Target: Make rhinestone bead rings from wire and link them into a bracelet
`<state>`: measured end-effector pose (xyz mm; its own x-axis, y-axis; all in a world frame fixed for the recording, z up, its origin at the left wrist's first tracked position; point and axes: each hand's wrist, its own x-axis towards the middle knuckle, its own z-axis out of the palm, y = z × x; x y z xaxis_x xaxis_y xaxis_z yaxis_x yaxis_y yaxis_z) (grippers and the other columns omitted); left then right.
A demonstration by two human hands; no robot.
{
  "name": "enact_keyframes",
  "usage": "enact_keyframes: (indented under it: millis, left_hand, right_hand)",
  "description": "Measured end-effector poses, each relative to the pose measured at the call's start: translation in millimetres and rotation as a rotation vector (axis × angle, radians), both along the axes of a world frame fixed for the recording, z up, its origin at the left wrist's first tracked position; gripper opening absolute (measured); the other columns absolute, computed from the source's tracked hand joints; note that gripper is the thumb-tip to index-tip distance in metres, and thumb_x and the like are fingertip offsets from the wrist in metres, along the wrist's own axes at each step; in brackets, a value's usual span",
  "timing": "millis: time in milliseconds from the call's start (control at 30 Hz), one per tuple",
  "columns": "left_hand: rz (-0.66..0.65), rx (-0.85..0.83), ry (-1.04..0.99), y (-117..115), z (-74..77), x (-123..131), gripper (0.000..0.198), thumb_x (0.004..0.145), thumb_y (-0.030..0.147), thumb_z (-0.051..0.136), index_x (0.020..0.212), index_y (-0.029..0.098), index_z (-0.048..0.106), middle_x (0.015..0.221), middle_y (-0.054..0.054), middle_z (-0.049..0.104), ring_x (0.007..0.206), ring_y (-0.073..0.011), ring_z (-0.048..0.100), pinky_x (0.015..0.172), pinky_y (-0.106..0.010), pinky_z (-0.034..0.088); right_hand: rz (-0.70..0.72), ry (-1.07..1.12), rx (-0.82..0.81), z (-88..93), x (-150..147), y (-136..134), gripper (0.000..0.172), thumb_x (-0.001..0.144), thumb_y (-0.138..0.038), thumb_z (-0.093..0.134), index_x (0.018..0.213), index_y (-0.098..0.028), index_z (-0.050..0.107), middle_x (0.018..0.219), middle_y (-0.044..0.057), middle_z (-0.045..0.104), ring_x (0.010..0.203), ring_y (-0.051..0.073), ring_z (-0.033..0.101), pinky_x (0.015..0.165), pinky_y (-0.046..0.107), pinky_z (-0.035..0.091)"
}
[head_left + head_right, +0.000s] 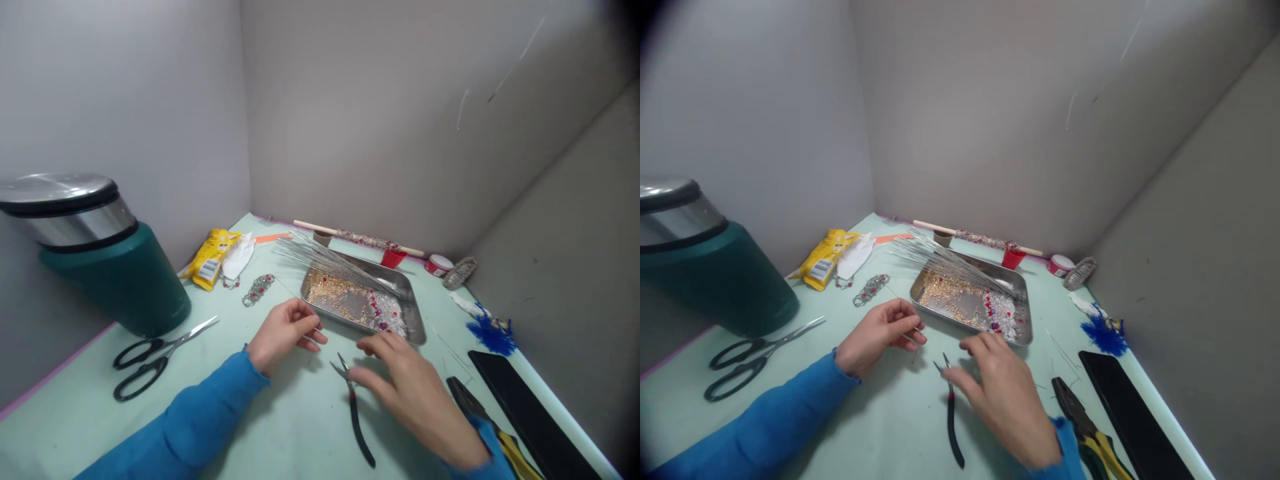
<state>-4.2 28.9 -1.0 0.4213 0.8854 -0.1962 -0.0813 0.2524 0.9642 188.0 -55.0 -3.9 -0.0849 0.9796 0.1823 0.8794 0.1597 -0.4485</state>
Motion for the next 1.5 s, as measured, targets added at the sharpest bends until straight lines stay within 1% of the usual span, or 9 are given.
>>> enact_keyframes:
  millis: [67, 200, 400, 567, 667, 733, 867, 1133, 1500]
  left_hand:
    - [-0.004, 0.011, -0.007, -0.8, 1.9, -0.6, 0.022, 0.072, 0.029, 0.065, 0.076, 0.015, 0.049, 0.074, -0.004, 0.061, 0.068, -0.0177, 0.065, 0.057, -0.027, 0.051]
    - [0.002, 0.068, -0.013, -3.2, 5.1, -0.4, 0.023, 0.07, 0.028, 0.066, 0.076, 0.015, 0.048, 0.073, -0.003, 0.061, 0.068, -0.0182, 0.065, 0.06, -0.03, 0.051]
    - [0.029, 0.186, 0.011, -2.8, 1.8, 0.0, 0.014, 0.069, 0.022, 0.059, 0.073, 0.016, 0.047, 0.066, 0.0, 0.058, 0.064, -0.0161, 0.063, 0.056, -0.027, 0.049]
    - [0.06, 0.211, 0.029, -1.2, -0.5, -0.9, 0.012, 0.069, 0.018, 0.058, 0.077, 0.016, 0.049, 0.065, 0.001, 0.056, 0.06, -0.0146, 0.062, 0.053, -0.026, 0.049]
    - [0.056, 0.198, 0.041, -0.5, 0.6, -1.2, 0.015, 0.07, 0.019, 0.058, 0.083, 0.014, 0.052, 0.067, 0.0, 0.058, 0.062, -0.0151, 0.062, 0.054, -0.026, 0.05]
    - [0.061, 0.168, 0.04, 0.2, 1.2, -1.5, 0.014, 0.072, 0.019, 0.058, 0.083, 0.012, 0.054, 0.068, -0.002, 0.059, 0.063, -0.0153, 0.062, 0.056, -0.027, 0.05]
    - [0.078, 0.099, -0.005, 2.8, 0.8, -3.4, 0.013, 0.075, 0.02, 0.057, 0.083, 0.01, 0.056, 0.076, -0.005, 0.061, 0.065, -0.0147, 0.062, 0.059, -0.028, 0.051]
    - [0.122, 0.019, -0.053, 8.5, 0.2, -6.3, 0.017, 0.073, 0.02, 0.063, 0.085, 0.01, 0.057, 0.078, -0.006, 0.061, 0.07, -0.0168, 0.063, 0.062, -0.028, 0.053]
    - [0.024, -0.203, -0.246, 10.2, -2.5, -6.0, 0.008, 0.077, 0.013, 0.061, 0.084, 0.009, 0.06, 0.08, -0.005, 0.06, 0.066, -0.0111, 0.061, 0.059, -0.022, 0.053]
  right_hand:
    - [-0.005, -0.152, 0.01, -10.4, 1.8, -18.3, 0.034, 0.07, -0.039, 0.067, 0.1, -0.023, 0.061, 0.095, 0.008, 0.061, 0.085, 0.027, 0.056, 0.068, 0.038, 0.044]
    - [-0.008, -0.324, 0.15, -37.9, -11.8, -41.9, 0.032, 0.073, -0.024, 0.059, 0.105, -0.02, 0.059, 0.101, 0.011, 0.061, 0.089, 0.029, 0.056, 0.07, 0.04, 0.045]
    - [-0.086, -0.4, 0.257, -56.3, -26.7, -42.0, 0.028, 0.068, -0.009, 0.046, 0.091, -0.014, 0.062, 0.086, 0.013, 0.061, 0.079, 0.03, 0.055, 0.064, 0.043, 0.043]
    - [-0.084, -0.093, 0.134, -43.6, -10.8, -31.0, 0.019, 0.079, -0.015, 0.04, 0.086, -0.015, 0.058, 0.083, 0.012, 0.059, 0.08, 0.027, 0.055, 0.071, 0.041, 0.043]
    - [-0.079, 0.306, -0.227, -18.4, -8.4, -21.1, 0.021, 0.087, -0.032, 0.04, 0.075, -0.019, 0.052, 0.07, 0.005, 0.057, 0.067, 0.02, 0.054, 0.06, 0.033, 0.043]
    - [-0.003, 0.577, -0.401, -1.4, -13.0, -12.5, 0.023, 0.087, -0.039, 0.042, 0.079, -0.019, 0.051, 0.072, 0.003, 0.059, 0.066, 0.019, 0.054, 0.059, 0.03, 0.042]
    - [0.125, 0.869, -0.401, 11.2, -29.2, 7.1, 0.025, 0.089, -0.042, 0.042, 0.089, -0.018, 0.051, 0.083, 0.005, 0.061, 0.077, 0.018, 0.055, 0.071, 0.031, 0.043]
    - [0.083, 0.867, -0.261, -23.1, -42.1, 13.2, 0.028, 0.092, -0.042, 0.037, 0.094, -0.018, 0.052, 0.076, 0.001, 0.056, 0.069, 0.015, 0.051, 0.064, 0.027, 0.041]
    - [0.001, 0.475, -0.018, -22.3, -34.7, 11.2, 0.016, 0.092, -0.032, 0.04, 0.095, -0.021, 0.052, 0.087, 0.001, 0.059, 0.078, 0.016, 0.053, 0.069, 0.026, 0.036]
